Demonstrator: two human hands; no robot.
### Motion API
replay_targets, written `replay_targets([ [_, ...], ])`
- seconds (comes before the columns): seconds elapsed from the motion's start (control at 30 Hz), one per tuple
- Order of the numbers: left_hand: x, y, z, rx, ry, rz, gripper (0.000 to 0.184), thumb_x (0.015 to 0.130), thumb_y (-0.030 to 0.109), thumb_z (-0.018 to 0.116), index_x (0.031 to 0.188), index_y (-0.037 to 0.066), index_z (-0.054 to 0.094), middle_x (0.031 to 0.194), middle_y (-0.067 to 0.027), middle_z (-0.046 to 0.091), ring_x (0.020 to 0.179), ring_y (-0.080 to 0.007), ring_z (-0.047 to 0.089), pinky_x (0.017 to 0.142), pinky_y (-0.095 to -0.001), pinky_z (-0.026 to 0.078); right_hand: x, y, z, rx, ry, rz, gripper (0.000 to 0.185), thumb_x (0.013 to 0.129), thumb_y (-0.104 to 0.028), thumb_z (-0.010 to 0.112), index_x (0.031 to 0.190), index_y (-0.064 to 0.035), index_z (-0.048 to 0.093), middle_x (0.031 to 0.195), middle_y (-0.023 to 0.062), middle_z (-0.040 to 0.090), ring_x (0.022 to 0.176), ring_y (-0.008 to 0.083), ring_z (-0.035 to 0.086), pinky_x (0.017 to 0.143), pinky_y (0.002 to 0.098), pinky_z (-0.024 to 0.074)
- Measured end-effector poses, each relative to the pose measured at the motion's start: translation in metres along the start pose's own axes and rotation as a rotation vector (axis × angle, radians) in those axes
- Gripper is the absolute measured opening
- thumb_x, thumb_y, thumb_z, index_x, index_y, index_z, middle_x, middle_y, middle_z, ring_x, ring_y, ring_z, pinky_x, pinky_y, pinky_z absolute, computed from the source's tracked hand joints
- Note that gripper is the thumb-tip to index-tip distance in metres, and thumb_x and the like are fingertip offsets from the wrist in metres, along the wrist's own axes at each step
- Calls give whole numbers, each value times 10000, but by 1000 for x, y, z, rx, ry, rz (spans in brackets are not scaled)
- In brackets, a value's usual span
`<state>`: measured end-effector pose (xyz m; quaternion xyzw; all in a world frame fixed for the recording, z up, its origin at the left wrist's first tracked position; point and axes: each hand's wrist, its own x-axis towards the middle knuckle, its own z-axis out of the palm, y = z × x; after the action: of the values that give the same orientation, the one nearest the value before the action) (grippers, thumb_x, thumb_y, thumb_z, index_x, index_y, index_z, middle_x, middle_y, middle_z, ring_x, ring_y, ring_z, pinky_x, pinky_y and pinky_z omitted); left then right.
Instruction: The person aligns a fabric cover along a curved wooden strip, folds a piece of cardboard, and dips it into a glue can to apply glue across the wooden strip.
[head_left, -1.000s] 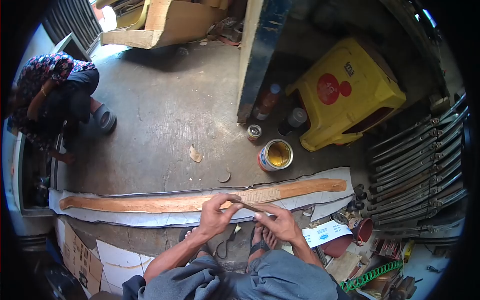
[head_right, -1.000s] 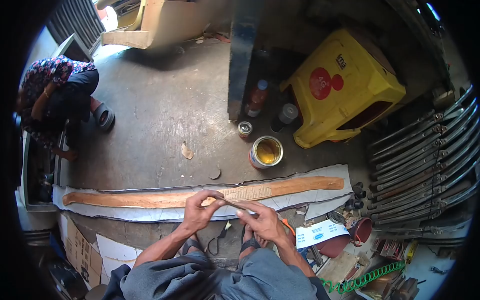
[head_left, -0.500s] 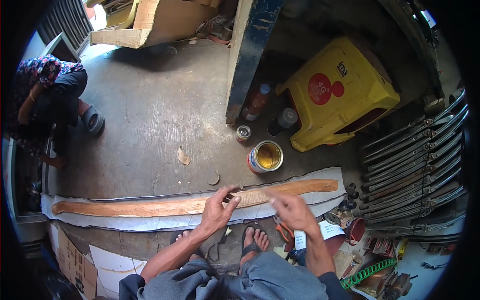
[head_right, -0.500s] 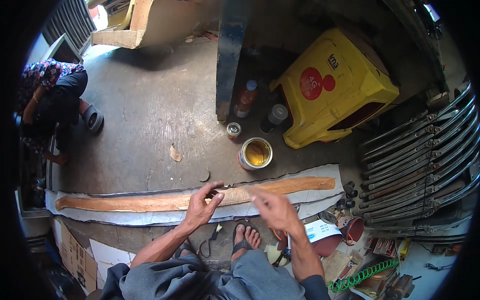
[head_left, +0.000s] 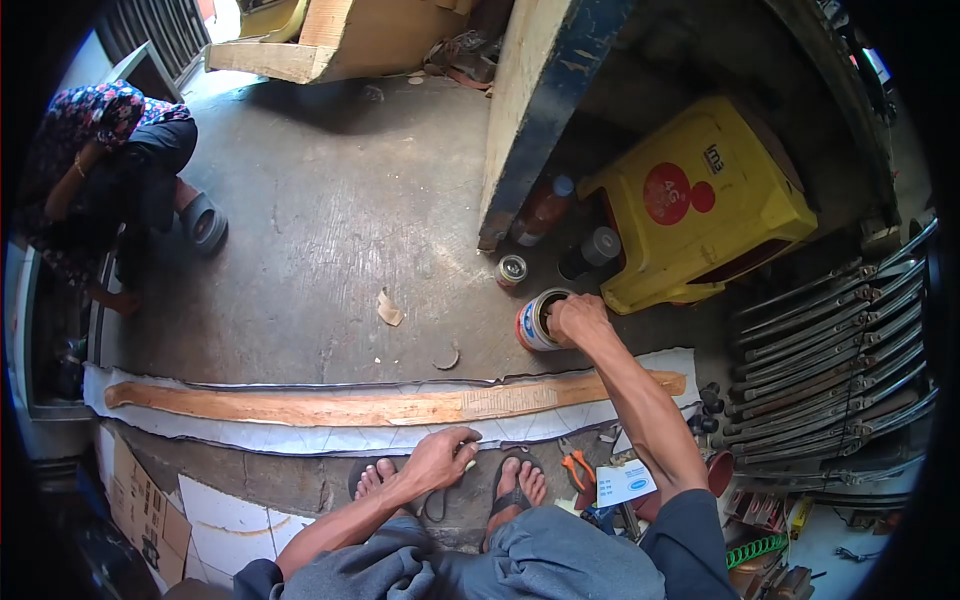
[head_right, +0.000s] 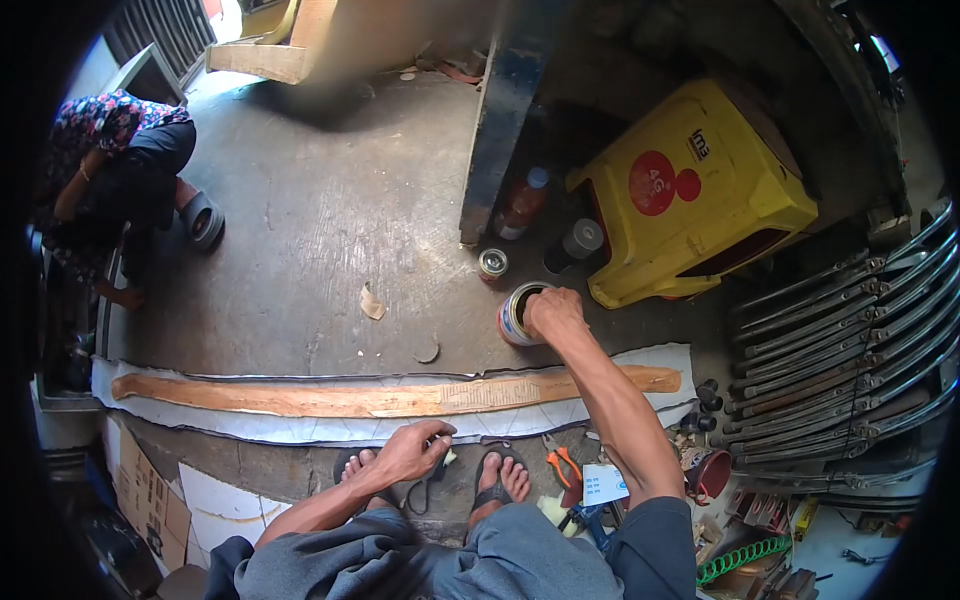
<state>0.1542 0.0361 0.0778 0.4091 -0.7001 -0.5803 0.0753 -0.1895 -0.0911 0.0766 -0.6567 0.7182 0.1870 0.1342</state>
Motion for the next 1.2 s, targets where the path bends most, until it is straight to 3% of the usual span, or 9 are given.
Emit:
replay_targets([
  [0.3,0,3,-16,-29,25,-107,319,967,237,610,1184,25,711,1104,-220,730,1000,-383,703,897,-446,542,-33,4,-83,131,-259,19,392,958,-385,469,1186,-254,760,1183,101,740,1111,329,695,966,453,542],
  [0.5,14,12,7,-18,-50,16,306,969,237,613,1163,21,708,1111,-236,718,1032,-419,683,914,-465,532,-13,-23,-37,-34,-8,78,290,871,-233,600,1028,-86,795,1123,122,765,1075,301,729,881,419,573],
  [0.6,6,13,8,3,-87,63,305,965,237,612,1149,14,709,1105,-237,716,1037,-423,678,916,-475,528,-9,-23,-27,-55,-112,19,385,931,-313,532,1010,-28,780,1099,163,755,1085,331,712,942,470,546],
  [0.7,-1,-1,6,33,-92,40,313,962,245,611,1144,10,709,1108,-239,712,1036,-425,677,910,-480,527,27,3,19,-32,-88,-10,198,785,-188,692,929,-136,818,1030,72,782,1026,246,741,846,369,560],
  [0.73,-3,-5,5,42,-87,-6,318,963,251,611,1145,10,709,1106,-239,713,1034,-424,678,909,-480,527,0,-12,-29,-87,-232,30,392,936,-327,515,1053,-61,778,1128,164,748,1081,351,707,955,457,539],
  [0.83,-2,-10,0,45,-94,-73,331,963,266,610,1146,9,711,1101,-237,717,1032,-420,682,909,-477,530,-23,-10,-67,98,-281,56,382,943,-354,515,1091,-116,774,1151,173,738,1076,370,701,952,462,533],
  [0.9,2,-9,-3,26,-41,-68,329,966,263,606,1149,12,715,1102,-235,719,1033,-415,686,909,-469,533,-43,3,-81,222,-282,85,494,913,-396,516,1124,-14,749,1159,219,719,1104,388,682,990,449,513],
  [1.07,9,5,-9,18,-44,-49,325,972,254,599,1150,8,715,1113,-234,719,1044,-406,687,911,-454,535,-111,30,-108,747,-270,312,494,968,-422,575,1247,-42,725,855,143,721,682,244,730,576,346,557],
  [1.2,9,0,-1,48,-45,-18,318,970,244,601,1155,11,713,1119,-232,719,1056,-402,683,923,-458,531,-141,44,-76,1212,-158,381,441,1004,-349,584,1317,-58,692,874,62,682,554,162,646,459,272,475],
])
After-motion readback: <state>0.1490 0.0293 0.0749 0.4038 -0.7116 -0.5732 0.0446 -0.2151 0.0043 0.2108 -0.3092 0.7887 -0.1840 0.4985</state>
